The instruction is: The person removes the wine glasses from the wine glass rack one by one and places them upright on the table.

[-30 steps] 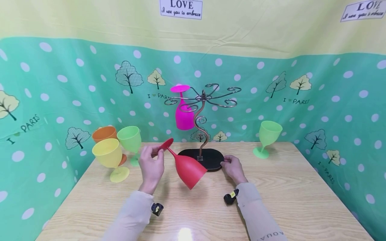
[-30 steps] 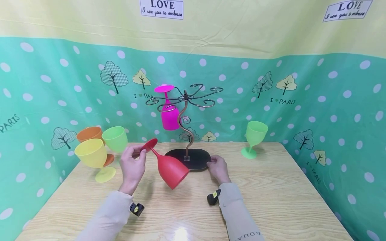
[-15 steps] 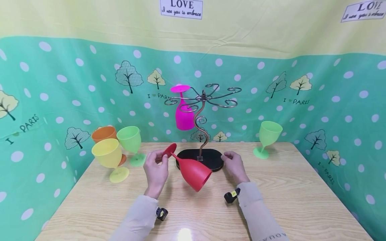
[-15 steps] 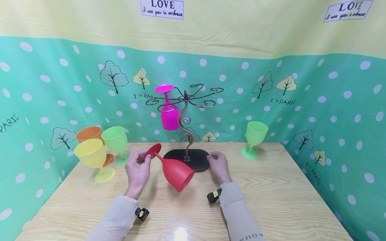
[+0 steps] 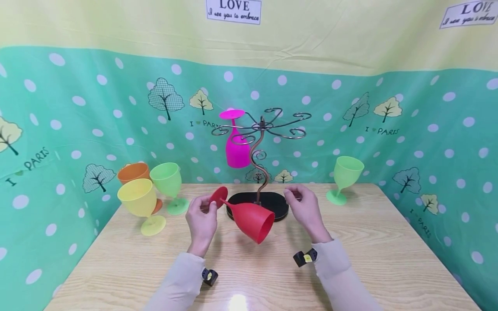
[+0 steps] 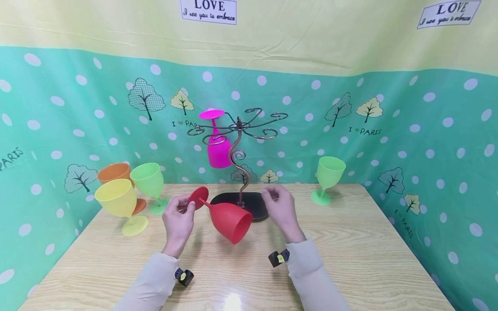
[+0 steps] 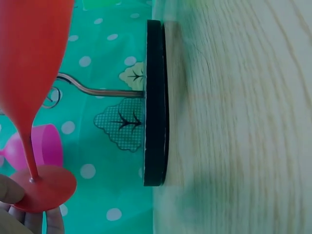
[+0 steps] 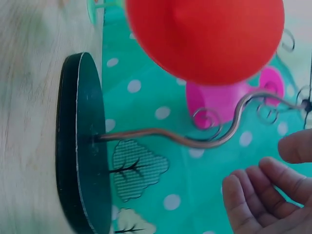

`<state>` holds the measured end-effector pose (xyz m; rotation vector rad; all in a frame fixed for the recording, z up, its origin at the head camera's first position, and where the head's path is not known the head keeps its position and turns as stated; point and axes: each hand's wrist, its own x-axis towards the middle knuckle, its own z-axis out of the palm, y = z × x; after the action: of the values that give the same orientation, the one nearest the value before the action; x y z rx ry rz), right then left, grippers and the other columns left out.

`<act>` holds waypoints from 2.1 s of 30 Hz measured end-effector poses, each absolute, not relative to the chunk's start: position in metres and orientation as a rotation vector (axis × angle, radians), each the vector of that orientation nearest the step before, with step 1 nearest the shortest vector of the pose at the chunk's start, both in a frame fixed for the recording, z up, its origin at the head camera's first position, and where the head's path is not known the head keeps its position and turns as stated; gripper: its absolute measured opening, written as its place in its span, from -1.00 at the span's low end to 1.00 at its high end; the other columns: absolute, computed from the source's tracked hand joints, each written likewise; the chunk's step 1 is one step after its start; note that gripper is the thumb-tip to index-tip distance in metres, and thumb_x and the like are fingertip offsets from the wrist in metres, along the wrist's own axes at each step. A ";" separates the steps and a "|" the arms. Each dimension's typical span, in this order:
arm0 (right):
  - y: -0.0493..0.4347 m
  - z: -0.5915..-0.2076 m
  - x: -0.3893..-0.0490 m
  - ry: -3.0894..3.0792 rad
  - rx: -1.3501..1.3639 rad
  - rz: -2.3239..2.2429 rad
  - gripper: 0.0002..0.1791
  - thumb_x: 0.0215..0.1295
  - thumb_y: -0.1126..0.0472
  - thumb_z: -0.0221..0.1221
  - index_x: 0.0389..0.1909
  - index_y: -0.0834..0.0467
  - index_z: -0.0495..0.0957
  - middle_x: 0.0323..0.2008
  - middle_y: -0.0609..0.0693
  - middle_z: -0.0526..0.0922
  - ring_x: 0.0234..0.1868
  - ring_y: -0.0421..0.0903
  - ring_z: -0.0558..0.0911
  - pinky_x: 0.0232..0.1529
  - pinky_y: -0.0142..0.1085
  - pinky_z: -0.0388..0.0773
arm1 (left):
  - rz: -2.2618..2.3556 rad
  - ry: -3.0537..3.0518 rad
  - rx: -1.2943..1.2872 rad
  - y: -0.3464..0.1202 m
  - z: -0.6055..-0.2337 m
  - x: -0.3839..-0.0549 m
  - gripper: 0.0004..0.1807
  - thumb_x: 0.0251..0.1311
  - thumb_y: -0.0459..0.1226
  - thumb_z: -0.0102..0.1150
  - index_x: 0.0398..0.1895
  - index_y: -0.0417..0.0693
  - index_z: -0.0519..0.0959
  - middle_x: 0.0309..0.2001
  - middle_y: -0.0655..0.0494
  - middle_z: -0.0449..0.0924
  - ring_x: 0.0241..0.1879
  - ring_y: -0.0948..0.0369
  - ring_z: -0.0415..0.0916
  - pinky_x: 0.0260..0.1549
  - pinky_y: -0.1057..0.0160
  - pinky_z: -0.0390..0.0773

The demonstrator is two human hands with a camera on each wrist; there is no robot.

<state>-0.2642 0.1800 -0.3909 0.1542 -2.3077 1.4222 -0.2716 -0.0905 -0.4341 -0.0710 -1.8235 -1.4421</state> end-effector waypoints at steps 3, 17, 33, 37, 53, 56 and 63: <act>0.177 -0.385 -0.252 -2.275 0.278 1.363 -0.84 0.30 0.13 0.19 -0.24 0.14 0.63 -0.32 -0.04 0.64 -0.31 -0.13 0.58 -0.22 -0.28 0.58 | -1.455 -1.841 -0.052 -0.090 -0.435 -0.271 -0.86 -0.01 -0.57 0.22 -0.35 -0.32 0.62 -0.41 -0.11 0.58 -0.42 0.14 0.51 -0.44 0.45 0.54; 0.158 -0.375 -0.223 -2.225 0.801 1.168 -0.85 0.25 0.21 0.24 -0.51 0.01 0.61 -0.49 -0.24 0.57 -0.48 -0.27 0.53 -0.45 -0.38 0.57 | -1.533 -1.963 0.067 -0.092 -0.441 -0.270 -0.88 0.05 -0.52 0.21 -0.32 -0.27 0.62 -0.44 -0.07 0.59 -0.45 0.11 0.56 -0.50 0.45 0.55; 0.146 -0.375 -0.214 -2.260 1.052 0.773 -0.77 0.02 0.20 0.44 -0.31 0.04 0.62 -0.31 -0.19 0.59 -0.25 -0.29 0.51 -0.25 -0.45 0.57 | -1.902 -2.036 0.242 -0.088 -0.438 -0.270 -0.82 0.10 -0.51 0.20 -0.20 -0.33 0.59 -0.32 -0.14 0.55 -0.42 0.20 0.53 -0.44 0.35 0.63; 0.147 -0.375 -0.213 -2.253 1.021 0.760 -0.77 0.03 0.27 0.42 -0.29 0.07 0.62 -0.29 -0.15 0.61 -0.23 -0.25 0.54 -0.23 -0.42 0.60 | -1.950 -2.035 0.250 -0.084 -0.441 -0.270 -0.82 0.09 -0.52 0.20 -0.20 -0.36 0.59 -0.34 -0.12 0.56 -0.44 0.24 0.52 -0.43 0.27 0.66; 0.149 -0.369 -0.213 -2.104 0.965 0.829 -0.85 0.15 0.37 0.28 -0.24 0.18 0.61 -0.30 -0.08 0.59 -0.29 -0.20 0.52 -0.30 -0.45 0.56 | -2.041 -2.079 0.220 -0.069 -0.446 -0.263 -0.82 0.07 -0.50 0.21 -0.22 -0.35 0.58 -0.39 -0.08 0.56 -0.45 0.21 0.52 -0.41 0.21 0.67; 0.150 -0.368 -0.212 -2.097 0.947 0.834 -0.87 0.17 0.36 0.27 -0.24 0.18 0.61 -0.32 -0.08 0.57 -0.33 -0.19 0.50 -0.36 -0.45 0.55 | -2.043 -2.071 0.203 -0.068 -0.446 -0.263 -0.82 0.07 -0.50 0.22 -0.22 -0.35 0.58 -0.38 -0.08 0.57 -0.45 0.21 0.52 -0.45 0.26 0.66; 0.154 -0.365 -0.212 -2.103 0.918 0.818 -0.84 0.15 0.37 0.28 -0.23 0.19 0.62 -0.33 -0.06 0.56 -0.36 -0.20 0.48 -0.42 -0.37 0.58 | -2.055 -2.048 0.145 -0.066 -0.446 -0.262 -0.81 0.06 -0.48 0.24 -0.22 -0.34 0.57 -0.42 -0.07 0.58 -0.49 0.18 0.56 -0.42 0.13 0.68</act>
<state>-0.2120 0.1537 -0.3647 0.9177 -2.1027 0.8181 -0.2617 -0.0659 -0.4462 0.1453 -2.0479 -2.0546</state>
